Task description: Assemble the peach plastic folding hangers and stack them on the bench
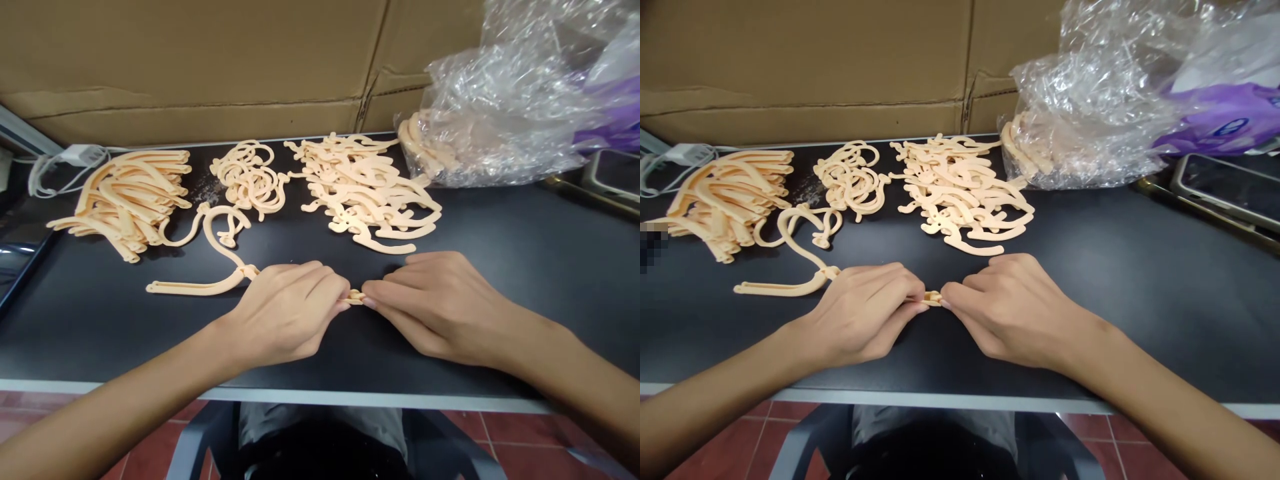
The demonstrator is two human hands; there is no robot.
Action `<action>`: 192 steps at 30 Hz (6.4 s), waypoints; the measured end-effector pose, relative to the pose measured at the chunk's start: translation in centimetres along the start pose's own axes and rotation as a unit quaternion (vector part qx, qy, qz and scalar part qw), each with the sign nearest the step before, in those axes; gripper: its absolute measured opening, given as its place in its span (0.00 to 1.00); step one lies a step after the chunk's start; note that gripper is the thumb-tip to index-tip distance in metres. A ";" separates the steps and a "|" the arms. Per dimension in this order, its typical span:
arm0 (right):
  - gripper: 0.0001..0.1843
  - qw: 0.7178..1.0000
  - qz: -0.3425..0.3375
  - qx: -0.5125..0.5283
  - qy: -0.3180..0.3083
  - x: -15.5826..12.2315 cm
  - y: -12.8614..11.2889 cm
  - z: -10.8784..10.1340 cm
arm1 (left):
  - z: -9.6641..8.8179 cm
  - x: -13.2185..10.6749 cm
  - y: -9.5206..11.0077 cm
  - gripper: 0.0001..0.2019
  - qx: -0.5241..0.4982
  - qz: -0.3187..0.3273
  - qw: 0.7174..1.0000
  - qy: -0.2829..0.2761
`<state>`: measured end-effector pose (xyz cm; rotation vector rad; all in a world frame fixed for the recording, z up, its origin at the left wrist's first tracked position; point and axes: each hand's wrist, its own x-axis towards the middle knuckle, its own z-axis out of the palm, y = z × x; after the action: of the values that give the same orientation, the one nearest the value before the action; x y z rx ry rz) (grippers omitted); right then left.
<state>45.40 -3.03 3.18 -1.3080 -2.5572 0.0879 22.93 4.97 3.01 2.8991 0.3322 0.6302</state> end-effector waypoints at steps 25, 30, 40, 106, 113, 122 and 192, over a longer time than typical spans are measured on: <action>0.20 0.997 -0.030 -0.029 0.063 0.4 -0.4 0.1 | 0.2 -0.2 0.3 0.06 0.029 0.011 0.997 0.064; 0.20 0.999 0.009 0.007 0.052 0.5 -0.2 -0.1 | 0.2 0.0 0.4 0.07 0.061 -0.004 0.996 0.061; 0.13 0.990 0.005 0.060 0.129 0.8 0.3 0.1 | 0.4 -0.3 0.5 0.06 0.087 -0.041 0.993 0.071; 0.08 0.985 0.067 0.083 0.133 0.9 3.4 1.0 | -7.3 -9.3 0.7 0.28 0.015 -0.081 0.992 -0.097; 0.08 0.977 0.069 0.096 0.175 1.0 3.4 0.4 | -7.1 -8.5 2.3 0.25 -0.004 -0.043 0.981 -0.187; 0.04 0.965 0.060 0.100 0.237 1.2 3.5 0.2 | -4.4 -11.2 3.3 0.19 0.113 0.072 0.991 -0.024; 0.07 0.970 0.172 0.159 0.071 1.2 1.6 -0.4 | -6.4 -2.5 -3.3 0.25 0.157 -0.033 0.962 -0.220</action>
<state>46.10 -1.17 3.48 -1.5449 -2.0683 0.4345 17.43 8.24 7.11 3.1922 0.5004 -0.0995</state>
